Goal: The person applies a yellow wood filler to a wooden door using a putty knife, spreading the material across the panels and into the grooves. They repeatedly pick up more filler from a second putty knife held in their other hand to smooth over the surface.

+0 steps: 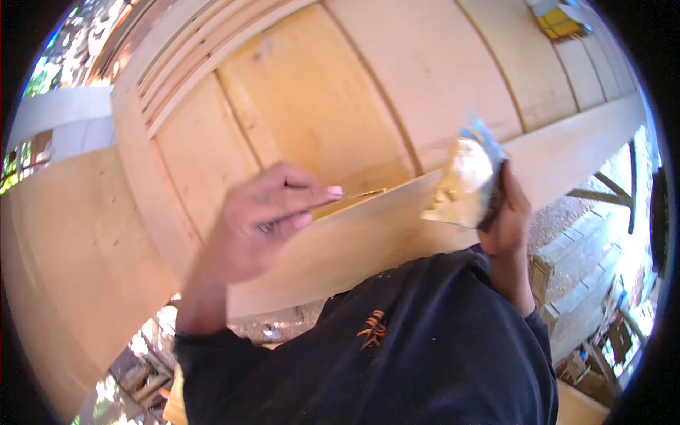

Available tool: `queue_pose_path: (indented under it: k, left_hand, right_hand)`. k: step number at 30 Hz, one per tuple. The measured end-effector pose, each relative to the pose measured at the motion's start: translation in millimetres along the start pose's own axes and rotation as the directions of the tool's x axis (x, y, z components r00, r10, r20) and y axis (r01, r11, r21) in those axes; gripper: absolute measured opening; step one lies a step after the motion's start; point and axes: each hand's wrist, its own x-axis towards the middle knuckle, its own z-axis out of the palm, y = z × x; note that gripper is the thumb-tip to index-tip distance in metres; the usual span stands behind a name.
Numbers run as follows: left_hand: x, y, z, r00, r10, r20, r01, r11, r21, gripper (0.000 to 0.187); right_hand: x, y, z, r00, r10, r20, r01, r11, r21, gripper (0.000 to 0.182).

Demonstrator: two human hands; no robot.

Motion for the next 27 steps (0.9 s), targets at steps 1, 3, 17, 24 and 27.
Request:
queue_pose_path:
  k: [1, 3, 17, 24, 27]
  left_hand:
    - [-3.1, -1.9, 19.4, 0.994, 0.038, -0.100, -0.033, 0.998, 0.053, 0.026]
    - [-9.3, -6.0, 59.2, 0.927, 0.169, -0.335, -0.176, 0.984, 0.010, 0.027]
    - [-42.7, -29.5, 99.7, 0.846, 0.450, -0.287, -0.238, 0.800, 0.551, 0.032]
    - [-7.6, -19.0, 17.5, 0.954, -0.040, 0.298, -0.229, 0.547, 0.805, 0.033]
    - [23.4, -27.0, 18.7, 0.887, -0.004, 0.461, -0.372, 0.583, 0.722, 0.030]
  right_hand:
    - [0.7, 0.1, 10.8, 1.000, 0.007, -0.022, -0.007, 1.000, 0.001, 0.040]
    - [-4.8, 2.8, 17.6, 0.998, 0.015, 0.058, -0.015, 1.000, 0.006, 0.039]
    - [-40.8, -7.4, 10.2, 0.997, -0.042, 0.070, 0.027, 0.980, 0.197, 0.042]
    - [-56.6, -17.8, -26.7, 0.986, -0.144, 0.086, 0.130, 0.980, 0.151, 0.039]
    - [-58.1, -6.6, -35.0, 0.995, -0.098, 0.031, 0.093, 0.987, 0.132, 0.040]
